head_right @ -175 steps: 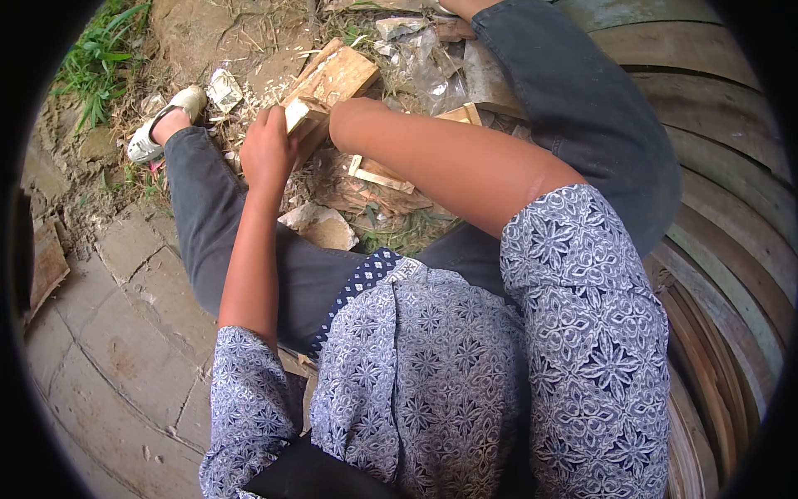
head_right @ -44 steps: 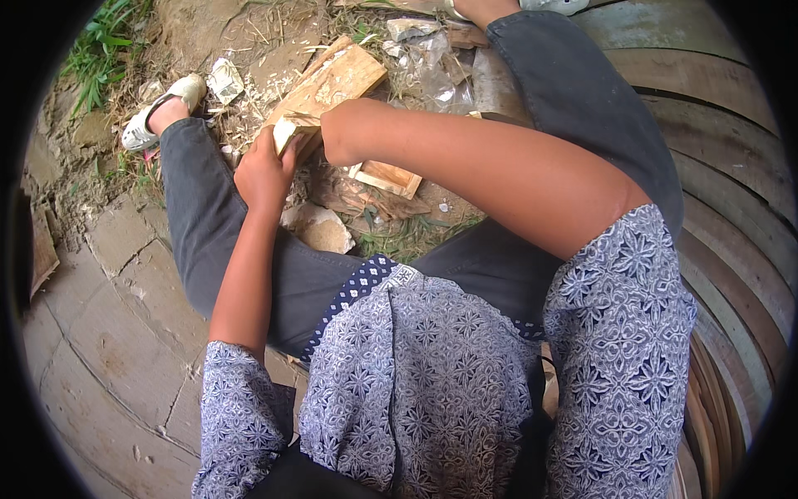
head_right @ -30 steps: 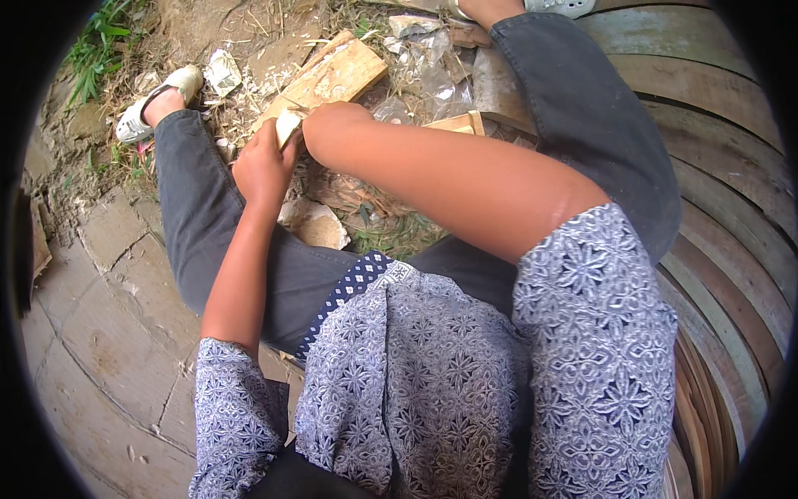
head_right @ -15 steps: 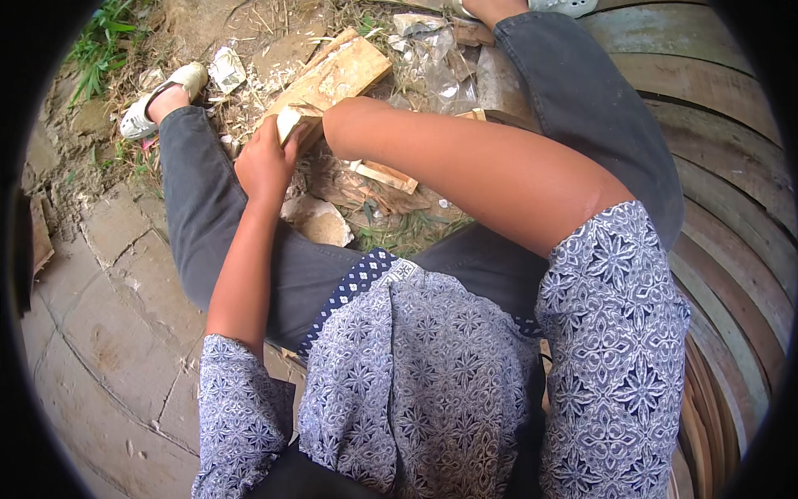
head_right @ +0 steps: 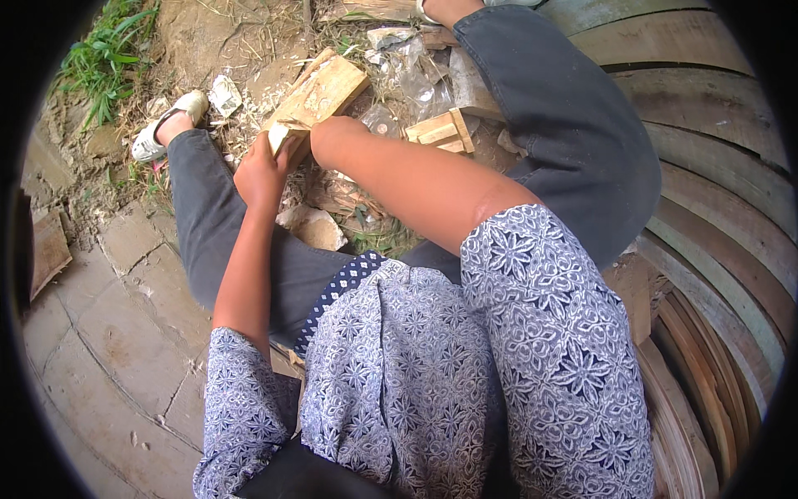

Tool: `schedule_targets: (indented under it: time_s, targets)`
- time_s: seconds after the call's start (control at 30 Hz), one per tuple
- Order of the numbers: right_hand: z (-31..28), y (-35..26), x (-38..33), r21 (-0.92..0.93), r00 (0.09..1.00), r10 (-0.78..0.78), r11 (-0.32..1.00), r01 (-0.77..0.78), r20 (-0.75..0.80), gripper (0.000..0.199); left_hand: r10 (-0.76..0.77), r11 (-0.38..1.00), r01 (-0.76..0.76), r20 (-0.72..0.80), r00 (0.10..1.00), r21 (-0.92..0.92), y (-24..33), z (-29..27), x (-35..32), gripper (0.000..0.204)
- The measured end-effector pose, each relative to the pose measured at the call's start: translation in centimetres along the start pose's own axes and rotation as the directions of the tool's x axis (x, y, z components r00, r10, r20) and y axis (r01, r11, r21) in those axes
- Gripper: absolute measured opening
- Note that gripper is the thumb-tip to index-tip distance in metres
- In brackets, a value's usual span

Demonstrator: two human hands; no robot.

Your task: The person sits on the ground and uses a knife to carve and shape a small wooden box. They repeatedly cut the edges, inspect the interior, and adjust the wood pieces.

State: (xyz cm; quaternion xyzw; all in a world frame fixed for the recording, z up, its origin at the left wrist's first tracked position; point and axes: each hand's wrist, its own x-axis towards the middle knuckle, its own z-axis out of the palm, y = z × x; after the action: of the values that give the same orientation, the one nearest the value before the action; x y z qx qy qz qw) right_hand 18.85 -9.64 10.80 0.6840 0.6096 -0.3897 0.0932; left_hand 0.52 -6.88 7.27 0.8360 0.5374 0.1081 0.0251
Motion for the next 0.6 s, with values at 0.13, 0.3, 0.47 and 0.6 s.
schedule_targets:
  time_s: [0.13,0.3,0.47,0.6]
  targets:
    - [-1.9,1.4,0.9,0.02,0.993,-0.101,0.995,0.1,0.06,0.032,-0.037,0.999,0.037,0.033,0.999,0.002,-0.2,0.1,-0.1,0.043]
    - [-4.2,-0.1,-0.8,0.004,0.976,-0.21,0.978,0.211,0.063,0.031,-0.049,0.999,0.048,0.071,0.996,0.018,-0.7,-0.1,-0.2,0.044]
    - [-5.8,-1.8,-3.1,-0.07,0.965,-0.222,0.97,0.233,0.136,0.035,-0.048,0.999,0.049,0.056,0.997,-0.014,-0.6,-0.1,-0.1,0.044]
    - [-6.9,-2.9,-3.6,-0.19,0.966,-0.181,0.958,0.216,0.186,0.031,-0.02,0.999,0.019,-0.005,1.0,-0.046,-0.6,0.1,-0.2,0.043]
